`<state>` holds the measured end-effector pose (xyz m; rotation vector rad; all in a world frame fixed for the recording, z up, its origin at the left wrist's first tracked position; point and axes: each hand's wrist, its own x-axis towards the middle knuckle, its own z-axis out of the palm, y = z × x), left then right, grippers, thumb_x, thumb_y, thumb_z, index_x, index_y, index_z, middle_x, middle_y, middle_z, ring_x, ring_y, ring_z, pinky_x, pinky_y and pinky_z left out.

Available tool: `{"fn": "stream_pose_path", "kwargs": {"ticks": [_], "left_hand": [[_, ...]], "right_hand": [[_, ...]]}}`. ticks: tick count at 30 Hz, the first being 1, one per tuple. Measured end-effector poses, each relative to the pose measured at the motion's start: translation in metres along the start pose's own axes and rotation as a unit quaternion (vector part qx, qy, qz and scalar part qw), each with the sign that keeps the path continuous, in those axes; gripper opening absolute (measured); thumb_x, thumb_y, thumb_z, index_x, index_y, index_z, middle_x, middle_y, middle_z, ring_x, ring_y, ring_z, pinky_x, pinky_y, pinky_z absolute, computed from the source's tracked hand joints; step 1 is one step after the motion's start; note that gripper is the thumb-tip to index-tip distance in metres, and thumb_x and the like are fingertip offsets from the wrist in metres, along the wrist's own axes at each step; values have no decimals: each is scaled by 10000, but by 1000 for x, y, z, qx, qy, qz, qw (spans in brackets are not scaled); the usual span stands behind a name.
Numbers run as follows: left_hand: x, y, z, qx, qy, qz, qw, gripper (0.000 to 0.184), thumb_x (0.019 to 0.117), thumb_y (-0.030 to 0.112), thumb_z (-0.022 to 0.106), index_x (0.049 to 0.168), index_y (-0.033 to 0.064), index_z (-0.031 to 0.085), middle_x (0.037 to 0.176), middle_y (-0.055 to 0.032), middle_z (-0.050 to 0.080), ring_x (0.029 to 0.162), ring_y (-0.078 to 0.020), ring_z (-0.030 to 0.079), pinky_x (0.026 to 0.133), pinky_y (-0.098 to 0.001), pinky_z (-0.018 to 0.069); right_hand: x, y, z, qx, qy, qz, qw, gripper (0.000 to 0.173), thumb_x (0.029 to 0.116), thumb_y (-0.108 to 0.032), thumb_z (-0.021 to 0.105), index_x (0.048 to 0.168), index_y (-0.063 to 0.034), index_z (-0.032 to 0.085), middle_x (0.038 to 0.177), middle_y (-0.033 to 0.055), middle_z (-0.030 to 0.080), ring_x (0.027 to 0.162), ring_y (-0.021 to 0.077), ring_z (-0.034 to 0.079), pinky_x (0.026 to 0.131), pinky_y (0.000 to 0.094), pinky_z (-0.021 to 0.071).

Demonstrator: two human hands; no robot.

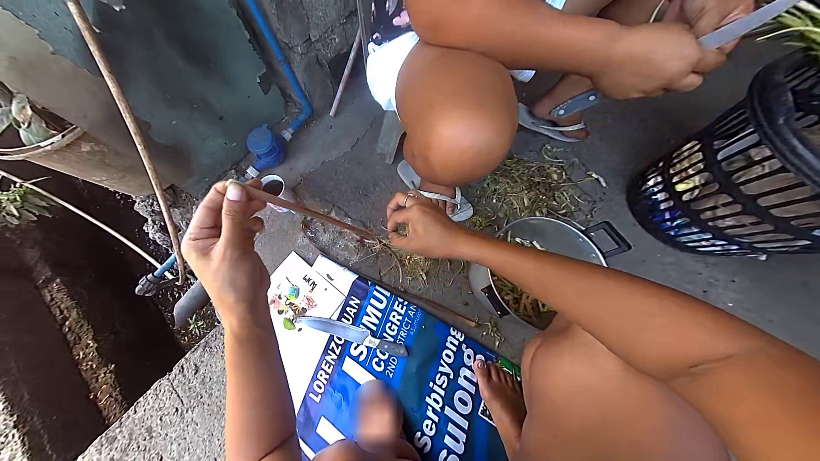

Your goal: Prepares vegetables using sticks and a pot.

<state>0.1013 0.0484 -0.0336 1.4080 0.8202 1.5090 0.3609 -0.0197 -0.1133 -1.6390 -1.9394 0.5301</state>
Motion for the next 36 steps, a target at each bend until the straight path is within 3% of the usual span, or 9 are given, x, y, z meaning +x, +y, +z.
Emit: {"fn": "stream_pose_path", "kwargs": {"ticks": [5, 10, 12, 15, 18, 25, 30, 33, 36], "left_hand": [[8, 7, -18, 2, 45, 19, 999, 208, 1096, 156, 463, 1089, 119, 668, 1017, 34, 742, 824, -33, 695, 705, -170, 566], [3, 3, -7, -3, -2, 9, 1000, 214, 1084, 153, 494, 1156, 90, 685, 1098, 31, 729, 818, -17, 676, 718, -162, 556], [-1, 0, 5, -4, -11, -4, 1000, 206, 1075, 164, 524, 1158, 92, 699, 1103, 29, 739, 829, -17, 685, 729, -165, 558], [-7, -1, 21, -12, -26, -11, 1000, 199, 1063, 153, 548, 1144, 78, 713, 1125, 10, 742, 827, -19, 685, 706, -156, 551], [-13, -1, 32, -11, -40, -12, 999, 182, 1053, 144, 561, 1108, 79, 722, 1144, -6, 740, 845, -33, 691, 708, -165, 555], [-18, -1, 36, -35, -63, -6, 997, 82, 1017, 101, 622, 1068, 116, 684, 968, 10, 757, 821, -55, 713, 712, -181, 577], [-16, -2, 28, 17, -160, 8, 987, 269, 965, 97, 694, 1232, 100, 659, 1080, 55, 750, 917, -43, 711, 822, -214, 586], [-15, -5, 26, 68, -227, 14, 971, 228, 953, 65, 694, 1180, 80, 700, 1108, 56, 742, 954, -32, 705, 852, -217, 586], [-18, -8, 29, 72, -212, 14, 974, 146, 938, 33, 703, 1073, 81, 729, 1031, 62, 751, 902, -23, 707, 811, -204, 592]], "right_hand": [[11, 35, -7, -36, -79, 117, 989, 112, 930, -130, 725, 900, -51, 799, 1137, 215, 678, 1140, 403, 591, 970, 588, 457], [8, -16, -14, 135, 31, 71, 988, 221, 923, -182, 773, 1085, -31, 776, 1201, 200, 639, 1065, 333, 616, 904, 501, 519], [5, -43, -11, 169, 95, 12, 981, 238, 893, -165, 796, 1081, -21, 777, 1148, 182, 644, 1006, 292, 620, 821, 445, 537], [3, -63, -2, 150, 167, -54, 973, 269, 867, -202, 814, 1082, -43, 789, 1098, 123, 657, 1025, 244, 605, 876, 410, 520], [3, -66, 2, 101, 213, -93, 967, 140, 893, -162, 771, 1000, -84, 816, 1057, 101, 667, 1021, 244, 597, 882, 390, 506], [4, -61, -8, 113, 176, -81, 974, 99, 913, -84, 722, 942, -77, 816, 1025, 94, 655, 1049, 252, 573, 909, 404, 473], [4, -58, -12, 137, 144, -85, 976, 102, 929, -87, 709, 937, -71, 810, 1022, 86, 649, 1058, 243, 561, 913, 393, 466], [3, -59, -15, 144, 133, -93, 976, 117, 938, -78, 687, 928, -65, 803, 1032, 81, 649, 1063, 238, 559, 911, 383, 464], [3, -59, -15, 116, 142, -106, 977, 119, 934, -90, 688, 912, -73, 803, 1020, 78, 650, 1064, 248, 556, 918, 402, 456]]}}
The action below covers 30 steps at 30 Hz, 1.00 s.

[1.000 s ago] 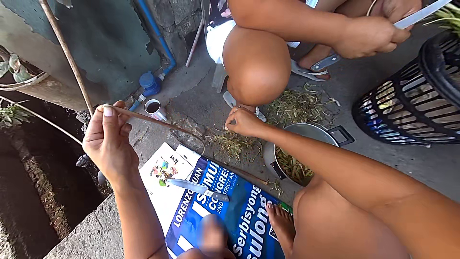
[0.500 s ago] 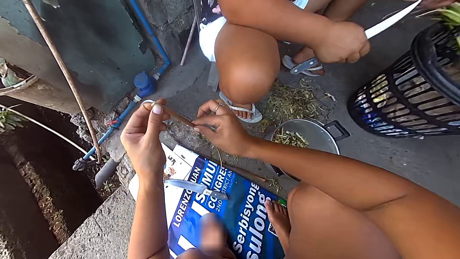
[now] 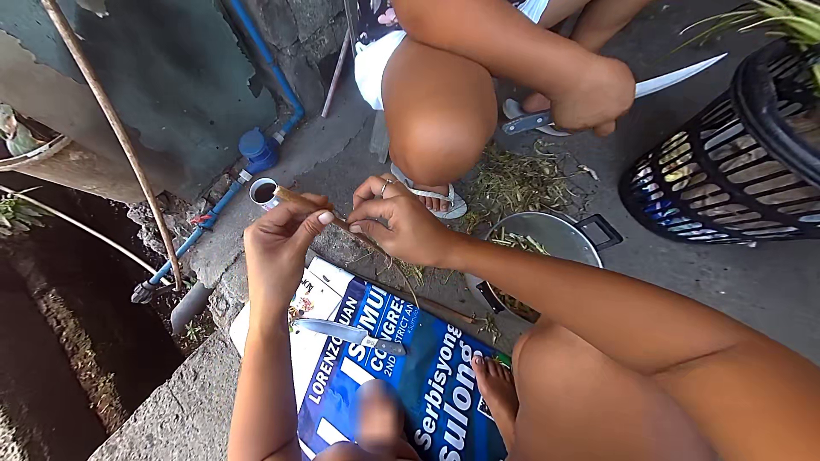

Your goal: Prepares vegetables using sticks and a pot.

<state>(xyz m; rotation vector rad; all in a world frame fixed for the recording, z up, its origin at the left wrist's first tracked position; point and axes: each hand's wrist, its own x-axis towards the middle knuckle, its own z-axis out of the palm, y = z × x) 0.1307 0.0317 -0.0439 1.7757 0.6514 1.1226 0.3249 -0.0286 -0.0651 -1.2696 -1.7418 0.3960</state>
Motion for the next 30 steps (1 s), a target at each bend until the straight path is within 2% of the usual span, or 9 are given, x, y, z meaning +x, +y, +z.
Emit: {"fn": "stream_pose_path", "kwargs": {"ticks": [2, 5, 12, 15, 19, 25, 30], "left_hand": [[0, -2, 2, 12, 14, 11, 1000, 103, 937, 50, 711, 1031, 88, 734, 999, 74, 747, 851, -5, 692, 772, -183, 580], [1, -2, 5, 43, 22, 15, 999, 112, 932, 61, 720, 1042, 68, 733, 953, 75, 741, 781, 20, 662, 718, -156, 554], [1, -7, 4, 63, 37, 8, 997, 125, 937, 47, 710, 1060, 44, 731, 948, 63, 743, 745, 30, 651, 684, -147, 547], [3, -10, 1, 56, 62, -1, 997, 120, 951, 68, 703, 1066, 40, 725, 992, 53, 739, 757, 11, 665, 691, -164, 566], [5, -10, -11, 34, 96, -17, 995, 92, 978, 134, 686, 1049, 91, 726, 1040, 60, 743, 826, -23, 700, 730, -202, 595], [5, -12, -34, 8, 157, -23, 987, 95, 1003, 129, 646, 1046, 103, 727, 1050, 40, 753, 865, -49, 716, 740, -206, 594], [4, -10, -52, 7, 210, -20, 977, 120, 1013, 125, 630, 1098, 91, 707, 1009, 44, 745, 840, -41, 705, 730, -199, 589]], "right_hand": [[0, 2, 2, -38, 16, -29, 999, 114, 922, -124, 703, 886, -91, 806, 1001, 78, 659, 1068, 267, 564, 919, 425, 453], [-2, 3, 3, -72, 13, -54, 996, 125, 917, -143, 686, 877, -100, 797, 1022, 94, 667, 1095, 299, 569, 921, 447, 453], [-1, 11, 0, -8, -4, -19, 1000, 87, 887, -93, 702, 879, -71, 786, 1014, 84, 653, 1047, 256, 570, 912, 427, 461], [-3, 16, 0, -10, -17, -14, 1000, 87, 875, -87, 705, 866, -74, 790, 1015, 87, 663, 1058, 270, 571, 917, 449, 459], [-7, 31, 2, -30, -44, 10, 999, 85, 867, -77, 706, 842, -75, 788, 1009, 101, 671, 1061, 306, 572, 906, 507, 444], [-12, 59, -4, -86, -94, 54, 990, 103, 876, -83, 699, 833, -74, 792, 1034, 126, 678, 1084, 353, 568, 909, 562, 425], [-10, 92, -16, -142, -181, 154, 961, 152, 926, -101, 657, 907, -44, 797, 1135, 169, 676, 1152, 373, 559, 998, 570, 412]]}}
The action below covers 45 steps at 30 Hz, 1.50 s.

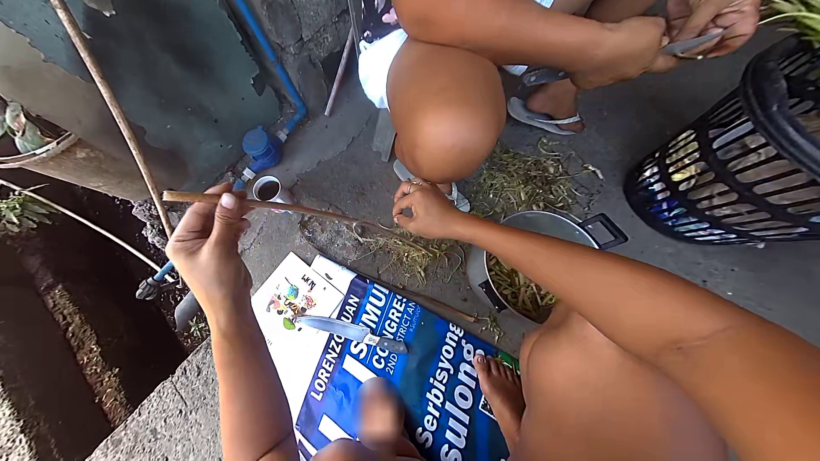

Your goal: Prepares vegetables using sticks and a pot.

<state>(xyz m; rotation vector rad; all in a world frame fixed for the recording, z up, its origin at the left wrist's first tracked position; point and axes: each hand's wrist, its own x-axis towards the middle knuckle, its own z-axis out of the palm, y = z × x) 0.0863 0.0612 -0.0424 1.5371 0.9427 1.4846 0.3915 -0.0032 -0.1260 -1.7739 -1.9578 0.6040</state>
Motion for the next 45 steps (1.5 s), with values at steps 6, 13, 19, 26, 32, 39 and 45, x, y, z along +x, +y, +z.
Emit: {"fn": "stream_pose_path", "kwargs": {"ticks": [6, 13, 19, 26, 32, 39, 45], "left_hand": [[7, 5, -25, -23, 53, 14, 998, 131, 1047, 117, 573, 1142, 88, 658, 995, 37, 729, 818, -59, 705, 738, -211, 600], [3, 3, -18, -29, -11, 20, 999, 188, 1042, 83, 550, 1201, 98, 648, 1033, 71, 705, 893, -44, 690, 817, -220, 592], [-2, -5, 13, -58, -135, 18, 989, 229, 1035, 88, 566, 1248, 93, 651, 1093, 56, 721, 955, -62, 698, 856, -236, 588], [-9, -4, 30, -64, -180, 0, 982, 236, 1032, 56, 560, 1240, 81, 669, 1095, 35, 731, 913, -67, 708, 811, -222, 595], [-9, -2, 28, -63, -165, 0, 984, 217, 1034, 61, 562, 1216, 86, 677, 1090, 35, 730, 904, -74, 713, 809, -225, 601], [-9, -3, 26, -50, -149, -11, 988, 224, 1037, 63, 553, 1230, 83, 665, 1109, 41, 718, 907, -62, 705, 810, -221, 596], [-12, -2, 34, -60, -125, -24, 990, 197, 1023, 47, 577, 1186, 79, 683, 1043, 37, 734, 871, -63, 710, 783, -214, 601]], "right_hand": [[5, 43, 20, -92, -109, 115, 983, 158, 925, -132, 658, 898, -33, 777, 1150, 191, 672, 1185, 396, 571, 980, 603, 429], [8, 23, 12, 53, -36, 135, 989, 194, 987, -130, 654, 1063, 3, 774, 1202, 261, 649, 1169, 407, 604, 1008, 592, 462], [3, -48, 0, 243, 67, -42, 967, 274, 943, -105, 713, 1202, -21, 744, 1226, 211, 609, 1033, 271, 617, 841, 386, 541], [0, -52, -2, 211, 17, -84, 974, 83, 909, -134, 766, 937, -76, 819, 1096, 128, 660, 1106, 260, 548, 961, 419, 430], [-4, -48, 6, 150, 15, -112, 982, 100, 940, -109, 704, 904, -59, 784, 1106, 126, 633, 1103, 290, 535, 955, 440, 447], [-3, -49, -2, 235, -1, -85, 968, 177, 932, -142, 742, 1076, -48, 784, 1194, 163, 611, 1104, 246, 559, 912, 371, 476], [-7, -52, 12, 163, 83, -134, 974, 66, 887, -146, 787, 917, -105, 829, 1063, 104, 655, 1080, 272, 545, 940, 424, 448]]}}
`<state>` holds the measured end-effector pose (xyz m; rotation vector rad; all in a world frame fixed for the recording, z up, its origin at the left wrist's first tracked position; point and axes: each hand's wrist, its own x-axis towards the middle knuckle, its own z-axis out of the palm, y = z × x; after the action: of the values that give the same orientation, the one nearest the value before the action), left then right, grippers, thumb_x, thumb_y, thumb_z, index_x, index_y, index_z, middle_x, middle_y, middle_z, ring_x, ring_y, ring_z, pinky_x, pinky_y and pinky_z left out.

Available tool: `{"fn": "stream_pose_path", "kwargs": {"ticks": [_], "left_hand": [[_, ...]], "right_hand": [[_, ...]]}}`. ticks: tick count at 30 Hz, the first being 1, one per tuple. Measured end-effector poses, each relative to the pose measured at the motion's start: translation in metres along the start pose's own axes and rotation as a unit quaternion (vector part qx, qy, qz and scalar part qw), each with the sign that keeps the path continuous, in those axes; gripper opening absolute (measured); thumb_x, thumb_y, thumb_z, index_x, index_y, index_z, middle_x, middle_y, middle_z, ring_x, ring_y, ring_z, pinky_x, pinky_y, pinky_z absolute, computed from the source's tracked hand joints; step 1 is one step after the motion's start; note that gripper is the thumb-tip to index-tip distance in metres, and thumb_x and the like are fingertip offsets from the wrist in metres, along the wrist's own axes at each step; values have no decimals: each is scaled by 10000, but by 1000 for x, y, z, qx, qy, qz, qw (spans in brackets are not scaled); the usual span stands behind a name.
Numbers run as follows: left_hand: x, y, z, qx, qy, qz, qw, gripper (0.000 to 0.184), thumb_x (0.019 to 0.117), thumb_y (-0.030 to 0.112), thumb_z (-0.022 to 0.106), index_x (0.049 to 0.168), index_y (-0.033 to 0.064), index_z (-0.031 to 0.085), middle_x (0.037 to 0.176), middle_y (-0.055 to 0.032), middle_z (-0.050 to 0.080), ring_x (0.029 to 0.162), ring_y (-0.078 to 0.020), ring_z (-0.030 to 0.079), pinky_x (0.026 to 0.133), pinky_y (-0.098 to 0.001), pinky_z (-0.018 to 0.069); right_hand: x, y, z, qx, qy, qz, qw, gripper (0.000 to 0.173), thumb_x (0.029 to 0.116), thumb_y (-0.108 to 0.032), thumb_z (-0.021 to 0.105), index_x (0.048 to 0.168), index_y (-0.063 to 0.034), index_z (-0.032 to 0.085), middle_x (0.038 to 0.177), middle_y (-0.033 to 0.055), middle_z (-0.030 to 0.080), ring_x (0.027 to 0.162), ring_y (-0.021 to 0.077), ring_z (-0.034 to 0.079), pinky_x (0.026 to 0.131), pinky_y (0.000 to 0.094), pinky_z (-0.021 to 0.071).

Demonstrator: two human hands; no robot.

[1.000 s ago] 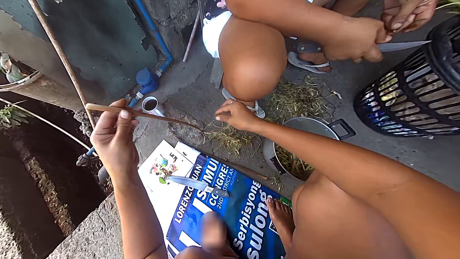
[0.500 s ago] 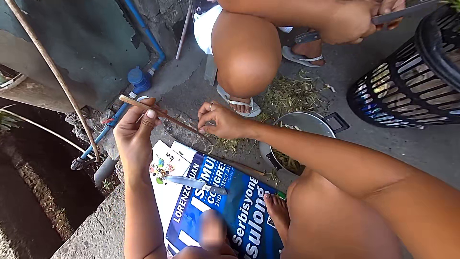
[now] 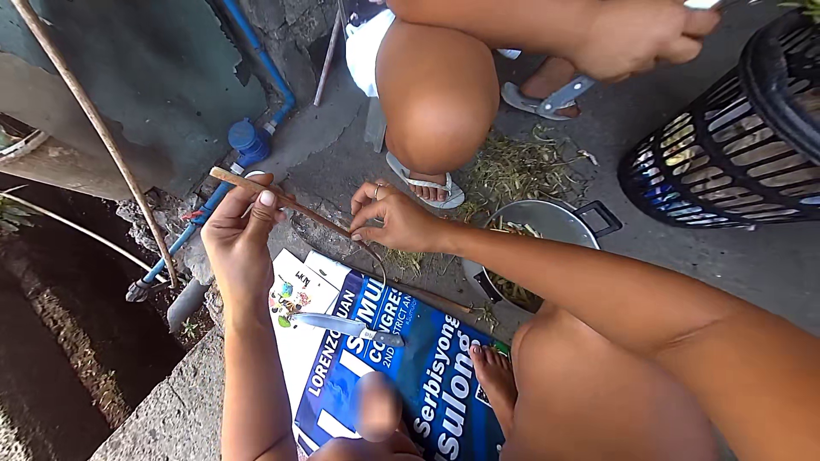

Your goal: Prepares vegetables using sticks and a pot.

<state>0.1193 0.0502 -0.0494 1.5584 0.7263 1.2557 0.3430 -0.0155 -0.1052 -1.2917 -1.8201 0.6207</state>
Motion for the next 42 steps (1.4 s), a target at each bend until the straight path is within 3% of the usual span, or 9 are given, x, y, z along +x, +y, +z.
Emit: {"fn": "stream_pose_path", "kwargs": {"ticks": [6, 12, 19, 22, 29, 35, 37, 40, 42], "left_hand": [[0, 0, 2, 1, 5, -3, 1000, 187, 1024, 53, 577, 1171, 84, 688, 1020, 45, 734, 842, -50, 704, 768, -205, 596], [-3, -5, -2, 34, 29, 6, 999, 124, 1008, 74, 614, 1073, 112, 713, 1117, 41, 733, 890, -50, 711, 777, -214, 598], [3, -6, -14, 54, 90, 34, 994, 109, 1017, 106, 617, 1079, 106, 706, 986, 70, 735, 828, -38, 696, 760, -216, 595], [4, -4, -25, 54, 120, 33, 991, 93, 1027, 114, 603, 1060, 111, 690, 920, 72, 730, 803, -43, 700, 752, -224, 597], [5, 9, -58, 51, 172, 53, 982, 92, 1047, 131, 579, 1074, 127, 667, 914, 74, 716, 798, -51, 698, 748, -224, 603], [0, 24, -94, 56, 254, 72, 963, 142, 1079, 124, 505, 1137, 86, 629, 934, 43, 705, 824, -65, 693, 762, -216, 591], [-4, 28, -112, 57, 282, 83, 954, 154, 1086, 101, 482, 1144, 56, 617, 930, 18, 706, 816, -81, 690, 760, -221, 585], [-13, 33, -126, 67, 303, 110, 944, 158, 1096, 88, 451, 1124, 45, 601, 935, 2, 693, 827, -93, 693, 763, -217, 590], [-22, 51, -103, 67, 343, 100, 931, 160, 1098, 65, 415, 1051, 51, 567, 853, 11, 657, 783, -89, 678, 744, -222, 583]], "right_hand": [[1, 5, 0, -6, -16, -22, 1000, 92, 885, -116, 711, 891, -73, 793, 1082, 114, 637, 1106, 283, 533, 956, 446, 432], [6, 10, -6, 28, -24, 9, 999, 102, 871, -89, 690, 877, -39, 778, 1083, 126, 634, 1106, 250, 533, 948, 398, 426], [2, 25, -8, -4, -20, 16, 1000, 111, 853, -100, 680, 830, -30, 763, 1052, 132, 637, 1088, 266, 538, 931, 413, 426], [-1, 39, -10, -30, -30, 39, 998, 111, 853, -106, 688, 831, -30, 765, 1069, 143, 641, 1094, 289, 543, 933, 442, 431], [-10, 83, -17, -98, -76, 128, 984, 132, 876, -133, 701, 863, -22, 771, 1155, 186, 647, 1174, 368, 548, 987, 547, 425], [-28, 139, -15, -198, -148, 202, 948, 162, 893, -183, 717, 857, -34, 769, 1184, 206, 645, 1201, 407, 541, 1033, 614, 379], [-37, 155, -18, -247, -190, 246, 918, 185, 912, -197, 701, 889, -26, 768, 1185, 221, 654, 1235, 421, 538, 1074, 627, 357], [-47, 164, -25, -315, -255, 322, 856, 215, 943, -216, 682, 955, -14, 755, 1157, 222, 676, 1233, 411, 560, 1018, 612, 411], [-52, 166, -31, -343, -273, 353, 826, 234, 948, -199, 678, 1013, 15, 747, 1233, 233, 654, 1289, 416, 531, 1045, 601, 412]]}}
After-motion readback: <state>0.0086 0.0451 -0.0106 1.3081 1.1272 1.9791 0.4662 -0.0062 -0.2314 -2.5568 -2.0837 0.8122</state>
